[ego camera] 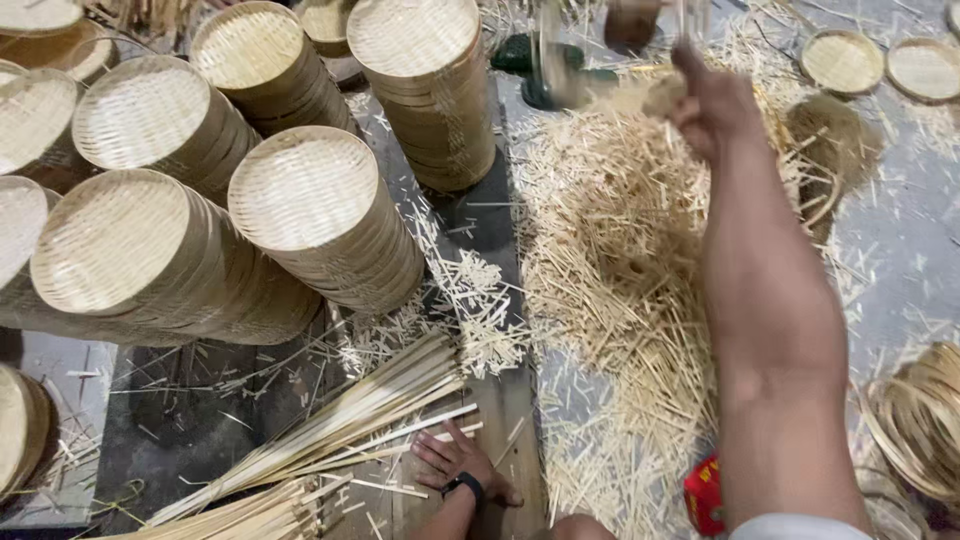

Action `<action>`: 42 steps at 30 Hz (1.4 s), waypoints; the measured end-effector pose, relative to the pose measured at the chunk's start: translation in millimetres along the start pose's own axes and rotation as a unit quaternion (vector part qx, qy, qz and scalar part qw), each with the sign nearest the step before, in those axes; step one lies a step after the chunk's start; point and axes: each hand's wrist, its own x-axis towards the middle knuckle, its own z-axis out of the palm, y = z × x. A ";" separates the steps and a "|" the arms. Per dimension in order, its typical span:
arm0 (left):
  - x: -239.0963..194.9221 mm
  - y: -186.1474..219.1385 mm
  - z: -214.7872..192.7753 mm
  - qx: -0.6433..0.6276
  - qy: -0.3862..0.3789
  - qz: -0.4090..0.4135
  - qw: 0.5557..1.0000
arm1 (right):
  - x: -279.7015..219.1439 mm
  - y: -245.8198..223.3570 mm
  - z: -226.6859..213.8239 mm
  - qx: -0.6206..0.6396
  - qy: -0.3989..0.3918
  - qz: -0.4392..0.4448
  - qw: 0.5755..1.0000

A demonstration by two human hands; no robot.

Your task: The person sits on the floor and bends thin bamboo strips into circular rims, joining the ends by hand and trimming excess with scissors. The finished rims are placed aside among other completed pieces.

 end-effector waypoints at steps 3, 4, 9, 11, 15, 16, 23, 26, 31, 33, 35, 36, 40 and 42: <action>9.6 -1.3 4.1 -0.006 0.016 0.005 1.000 | 17.0 -25.8 53.6 0.033 0.012 -0.086 0.996; 11.3 -0.6 8.3 -0.005 0.023 0.004 1.000 | 6.6 -23.0 64.7 0.062 0.003 -0.111 0.992; 16.3 1.6 12.8 0.021 0.066 -0.011 0.998 | -132.0 63.6 86.2 -0.341 -0.080 -0.315 0.882; 13.0 2.0 8.1 0.009 0.032 -0.007 0.999 | -216.6 126.2 75.4 -0.070 -0.128 -0.033 0.989; 8.0 -11.7 2.7 0.009 0.020 0.052 0.998 | -399.2 260.4 40.6 -0.244 -0.109 0.115 0.957; 9.1 -11.6 0.2 0.027 0.028 0.059 0.998 | -441.9 284.8 32.6 -0.244 -0.108 0.123 0.956; 34.6 -131.8 -44.4 -0.350 0.075 0.401 0.843 | -591.9 325.8 16.7 -0.243 -0.165 -0.120 0.948; 24.5 -242.8 -58.6 -0.398 0.362 0.320 0.780 | -586.3 322.2 14.9 -0.212 -0.114 0.024 0.970; -27.0 -408.5 -80.8 -0.080 0.632 0.092 0.765 | -572.9 329.5 24.4 -0.079 -0.110 0.087 0.987; -42.1 -443.0 -73.1 -0.067 0.561 0.042 0.824 | -579.1 330.3 22.7 -0.124 -0.115 0.066 0.983; -47.0 -454.4 -64.3 -0.060 0.449 0.039 0.891 | -585.3 329.7 18.7 -0.155 -0.116 0.050 0.980; -48.5 -456.7 -60.7 -0.082 0.436 0.044 0.895 | -587.5 328.9 19.4 -0.160 -0.114 0.043 0.980; -42.4 -455.3 -53.2 -0.125 0.432 0.054 0.891 | -599.2 327.7 20.9 -0.215 -0.106 0.024 0.970; -37.4 -458.1 -49.8 -0.079 0.477 0.053 0.874 | -608.5 326.9 20.8 -0.281 -0.092 -0.036 0.955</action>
